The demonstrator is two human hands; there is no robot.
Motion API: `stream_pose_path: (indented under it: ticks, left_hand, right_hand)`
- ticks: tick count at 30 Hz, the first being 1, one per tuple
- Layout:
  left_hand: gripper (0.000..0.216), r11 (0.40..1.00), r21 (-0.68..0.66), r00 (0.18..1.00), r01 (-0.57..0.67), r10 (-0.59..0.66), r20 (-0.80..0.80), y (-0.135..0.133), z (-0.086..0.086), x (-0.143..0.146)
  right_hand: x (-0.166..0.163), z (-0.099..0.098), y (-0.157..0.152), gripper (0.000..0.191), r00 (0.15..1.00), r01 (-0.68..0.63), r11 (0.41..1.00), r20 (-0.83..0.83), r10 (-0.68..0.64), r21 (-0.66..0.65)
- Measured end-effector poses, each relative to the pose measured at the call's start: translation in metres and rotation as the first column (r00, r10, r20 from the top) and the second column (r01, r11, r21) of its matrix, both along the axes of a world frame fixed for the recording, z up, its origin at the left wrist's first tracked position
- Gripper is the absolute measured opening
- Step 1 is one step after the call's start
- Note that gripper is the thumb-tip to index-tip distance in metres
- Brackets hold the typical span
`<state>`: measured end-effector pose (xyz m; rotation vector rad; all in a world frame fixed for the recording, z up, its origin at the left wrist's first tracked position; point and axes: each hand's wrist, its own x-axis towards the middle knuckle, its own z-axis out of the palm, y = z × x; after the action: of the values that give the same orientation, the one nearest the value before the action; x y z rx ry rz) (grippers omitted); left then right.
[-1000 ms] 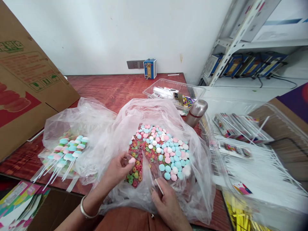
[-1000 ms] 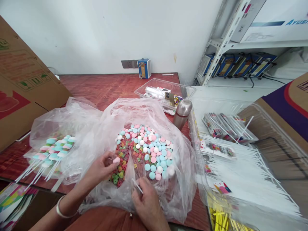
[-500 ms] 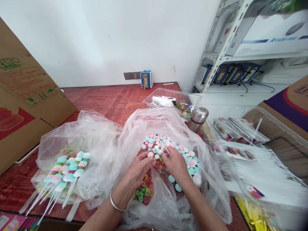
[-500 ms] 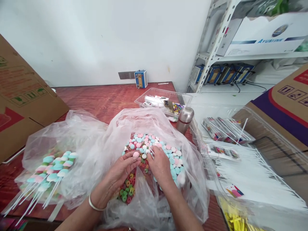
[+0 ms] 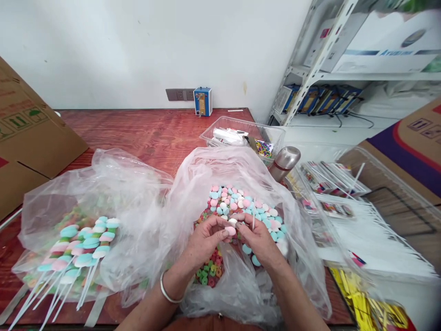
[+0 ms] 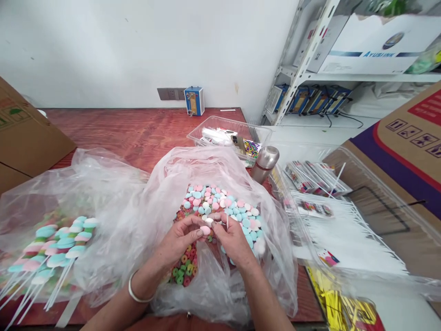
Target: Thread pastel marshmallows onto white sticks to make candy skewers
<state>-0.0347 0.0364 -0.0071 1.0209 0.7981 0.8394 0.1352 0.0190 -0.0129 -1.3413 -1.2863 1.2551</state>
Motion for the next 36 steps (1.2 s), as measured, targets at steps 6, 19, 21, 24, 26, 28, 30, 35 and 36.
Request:
stream_pose_path:
  ticks: [6,19,21,24,26,28,30,35,36]
  left_hand:
    - [0.025,0.997,0.049,0.997,-0.061,0.063,-0.045,-0.006,0.002,0.005]
    - [0.026,0.991,0.107,0.994,-0.077,0.085,-0.071,-0.010,-0.004,0.009]
    - [0.027,0.995,0.049,0.992,-0.086,0.090,-0.083,-0.010,-0.005,0.010]
    - [0.030,0.988,-0.012,0.986,-0.154,0.153,-0.065,-0.008,-0.006,0.009]
    - [0.033,0.974,-0.051,0.975,-0.220,0.218,-0.037,-0.005,-0.006,0.009]
    - [0.036,0.959,-0.051,0.960,-0.281,0.279,-0.031,-0.002,-0.006,0.009]
    - [0.037,0.949,-0.038,0.950,-0.313,0.311,-0.040,0.000,-0.004,0.009]
    - [0.040,0.950,-0.044,0.950,-0.310,0.307,-0.053,0.000,0.001,0.008]
    - [0.040,0.951,-0.038,0.951,-0.307,0.305,-0.060,0.000,0.001,0.008]
  right_hand:
    - [-0.002,0.007,-0.016,0.030,0.986,0.010,0.994,-0.163,-0.027,-0.106]
    - [-0.010,0.010,-0.021,0.027,0.983,0.065,0.998,-0.173,-0.062,0.011]
    - [-0.009,0.010,-0.023,0.028,0.995,0.092,0.996,-0.051,-0.090,0.022]
    - [-0.007,0.015,-0.032,0.033,0.978,0.112,0.993,0.174,-0.114,0.021]
    - [-0.006,0.019,-0.040,0.038,0.954,0.103,0.994,0.281,-0.106,0.024]
    - [-0.005,0.019,-0.050,0.038,0.930,0.091,0.995,0.354,-0.103,0.051]
    - [-0.006,0.017,-0.059,0.036,0.904,0.072,0.995,0.417,-0.095,0.070]
    - [-0.010,0.010,-0.076,0.038,0.833,0.053,0.997,0.549,-0.072,0.050]
    - [-0.010,0.011,-0.077,0.037,0.833,0.026,0.999,0.551,-0.043,0.038]
